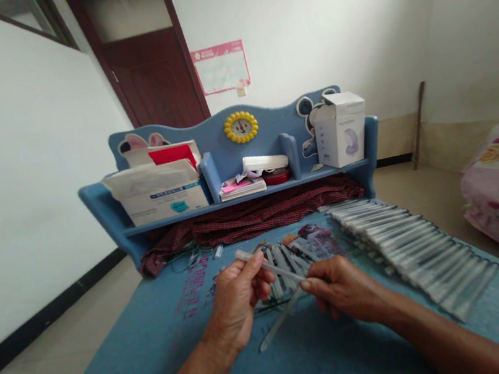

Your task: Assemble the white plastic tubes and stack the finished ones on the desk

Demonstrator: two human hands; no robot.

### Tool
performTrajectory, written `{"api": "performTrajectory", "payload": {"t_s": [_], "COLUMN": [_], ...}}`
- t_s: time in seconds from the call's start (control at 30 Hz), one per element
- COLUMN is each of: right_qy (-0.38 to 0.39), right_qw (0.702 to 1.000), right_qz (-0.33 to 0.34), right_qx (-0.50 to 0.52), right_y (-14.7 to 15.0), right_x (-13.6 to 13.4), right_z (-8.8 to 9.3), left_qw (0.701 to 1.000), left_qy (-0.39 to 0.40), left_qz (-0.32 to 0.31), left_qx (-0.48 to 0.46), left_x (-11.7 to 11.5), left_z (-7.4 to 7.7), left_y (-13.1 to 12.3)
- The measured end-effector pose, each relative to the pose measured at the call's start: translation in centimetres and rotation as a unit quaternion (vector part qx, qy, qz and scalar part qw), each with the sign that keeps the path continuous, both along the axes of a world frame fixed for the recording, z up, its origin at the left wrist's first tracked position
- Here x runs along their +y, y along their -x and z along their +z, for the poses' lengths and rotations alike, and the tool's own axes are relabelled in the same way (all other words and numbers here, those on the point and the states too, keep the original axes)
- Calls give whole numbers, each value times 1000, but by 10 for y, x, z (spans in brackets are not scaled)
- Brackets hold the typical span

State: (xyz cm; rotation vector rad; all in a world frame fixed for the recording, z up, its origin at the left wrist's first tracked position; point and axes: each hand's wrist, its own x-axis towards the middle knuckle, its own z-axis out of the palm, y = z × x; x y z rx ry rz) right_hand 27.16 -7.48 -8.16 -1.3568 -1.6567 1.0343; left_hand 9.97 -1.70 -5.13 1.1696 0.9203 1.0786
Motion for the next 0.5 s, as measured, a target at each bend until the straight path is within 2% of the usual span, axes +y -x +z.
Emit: {"api": "performTrajectory", "payload": {"t_s": [0.17,0.33,0.5], "right_qy": [-5,31,6], "right_qw": [1000,997,999], "right_qz": [0,62,44], "right_qx": [3,39,-4], "right_y": [7,7,8], "right_x": [0,-1,0], "right_z": [-2,5,2], "left_qw": [995,998,998], "left_qy": [35,4,-6], "left_qz": [-88,-60,-46], "left_qx": [10,25,36], "left_x": [2,7,8], "left_z": [-3,-4,-2], "left_y": [3,7,7]}}
